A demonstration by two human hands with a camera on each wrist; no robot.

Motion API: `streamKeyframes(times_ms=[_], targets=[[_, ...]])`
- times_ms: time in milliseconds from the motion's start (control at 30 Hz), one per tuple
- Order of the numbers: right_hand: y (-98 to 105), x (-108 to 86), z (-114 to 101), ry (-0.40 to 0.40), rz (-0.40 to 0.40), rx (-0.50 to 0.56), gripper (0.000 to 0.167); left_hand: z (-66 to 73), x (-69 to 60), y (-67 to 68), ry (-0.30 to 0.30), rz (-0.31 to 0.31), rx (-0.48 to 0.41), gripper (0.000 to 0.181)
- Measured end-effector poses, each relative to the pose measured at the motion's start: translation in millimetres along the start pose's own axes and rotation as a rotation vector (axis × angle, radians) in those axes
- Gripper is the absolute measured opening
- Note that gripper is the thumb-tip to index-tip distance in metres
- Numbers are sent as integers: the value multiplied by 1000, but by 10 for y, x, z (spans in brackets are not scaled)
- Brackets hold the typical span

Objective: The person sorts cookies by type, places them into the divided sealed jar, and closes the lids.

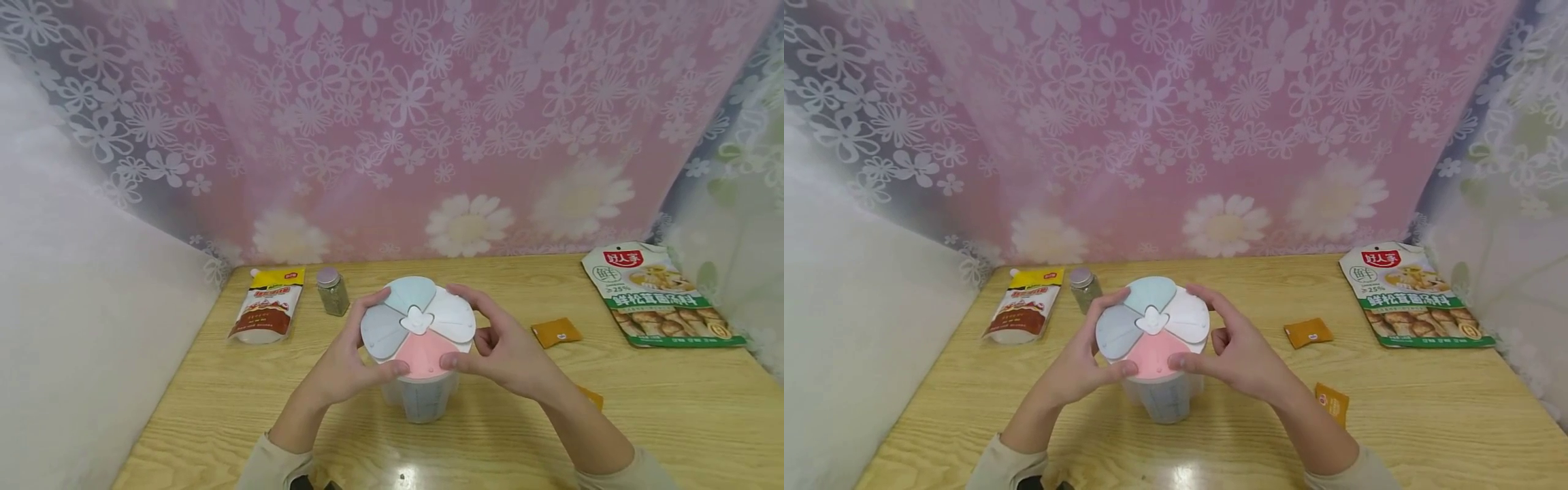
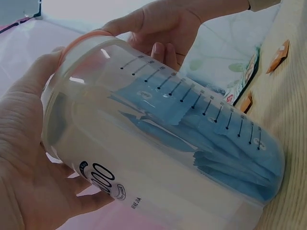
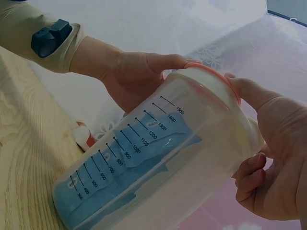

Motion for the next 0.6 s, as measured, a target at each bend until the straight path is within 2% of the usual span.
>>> streamKeyframes(times_ms=[167,300,367,467,600], targets=[[49,15,36,-14,-8,-53,82,-50,21,-11,-29,-10,-6,89],[119,4,49,-2,-12,-94,70,-88,29,-12,-45,-23,11,80],[164,-14,40,-8,-5,-92,60,-88,34,1,-53,-3,35,73],[221,-45,0,-16,-2,-63,42,-63,54,52,-83,93,60,57],[249,-72,-37,-20,-20,-73,27,-26,55,146,-107,302,64,33]])
Point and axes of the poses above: each hand's wrist, its own x-axis towards the middle knuckle, its own y-axis out of the back of the hand, z = x × y, the point moved 5 cm from there along x, towards the middle knuckle, and after that the axes turned 1 degree about -y, right-handed, at the moved point
